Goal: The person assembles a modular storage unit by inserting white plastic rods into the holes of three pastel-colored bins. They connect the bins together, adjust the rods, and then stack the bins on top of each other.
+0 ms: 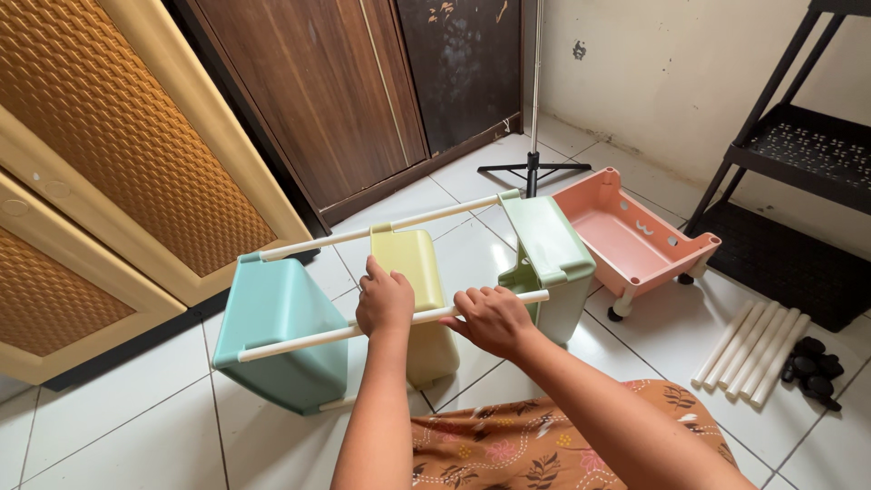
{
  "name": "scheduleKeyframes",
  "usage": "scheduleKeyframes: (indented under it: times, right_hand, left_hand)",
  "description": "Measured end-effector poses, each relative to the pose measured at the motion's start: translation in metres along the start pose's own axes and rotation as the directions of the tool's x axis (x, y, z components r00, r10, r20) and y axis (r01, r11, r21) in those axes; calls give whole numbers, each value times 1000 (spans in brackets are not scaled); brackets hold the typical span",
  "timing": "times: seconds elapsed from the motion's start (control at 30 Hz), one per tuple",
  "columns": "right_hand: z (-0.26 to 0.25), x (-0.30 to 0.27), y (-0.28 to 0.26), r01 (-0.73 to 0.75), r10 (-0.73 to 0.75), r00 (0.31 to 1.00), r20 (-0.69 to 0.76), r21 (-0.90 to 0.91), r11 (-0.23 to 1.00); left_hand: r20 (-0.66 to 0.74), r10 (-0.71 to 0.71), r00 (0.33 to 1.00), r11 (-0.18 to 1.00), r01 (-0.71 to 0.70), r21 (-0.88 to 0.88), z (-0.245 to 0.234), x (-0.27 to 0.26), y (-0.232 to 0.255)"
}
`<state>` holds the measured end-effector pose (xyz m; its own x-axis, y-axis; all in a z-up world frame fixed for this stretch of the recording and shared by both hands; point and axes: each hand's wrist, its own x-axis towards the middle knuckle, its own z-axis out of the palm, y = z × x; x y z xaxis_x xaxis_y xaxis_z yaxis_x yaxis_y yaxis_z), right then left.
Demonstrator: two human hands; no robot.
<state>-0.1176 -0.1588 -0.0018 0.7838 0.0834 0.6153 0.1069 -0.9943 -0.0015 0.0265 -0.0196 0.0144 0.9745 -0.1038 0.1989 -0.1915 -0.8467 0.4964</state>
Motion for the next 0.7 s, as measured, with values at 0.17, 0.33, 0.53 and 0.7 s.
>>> scheduleKeyframes:
  times: [0.17, 0.33, 0.53, 0.7]
  right_hand:
    - [-9, 9, 2, -132, 110, 965, 236, 77, 988]
    - [-20, 26, 7, -259, 166, 826, 538, 100, 961]
    - [-22, 49, 20, -360, 105, 618, 779, 162, 919]
    - [-14, 25, 10, -263, 135, 842, 523, 178, 948]
  left_hand:
    - [25, -12, 1000, 1000, 13, -7, -3, 1, 0]
    - [30, -19, 999, 1000, 19, 0, -3, 1, 1]
    - [33, -13, 999, 1000, 13, -10, -7, -1, 3]
    - [8, -21, 1000, 998, 21, 53, -4, -4, 6]
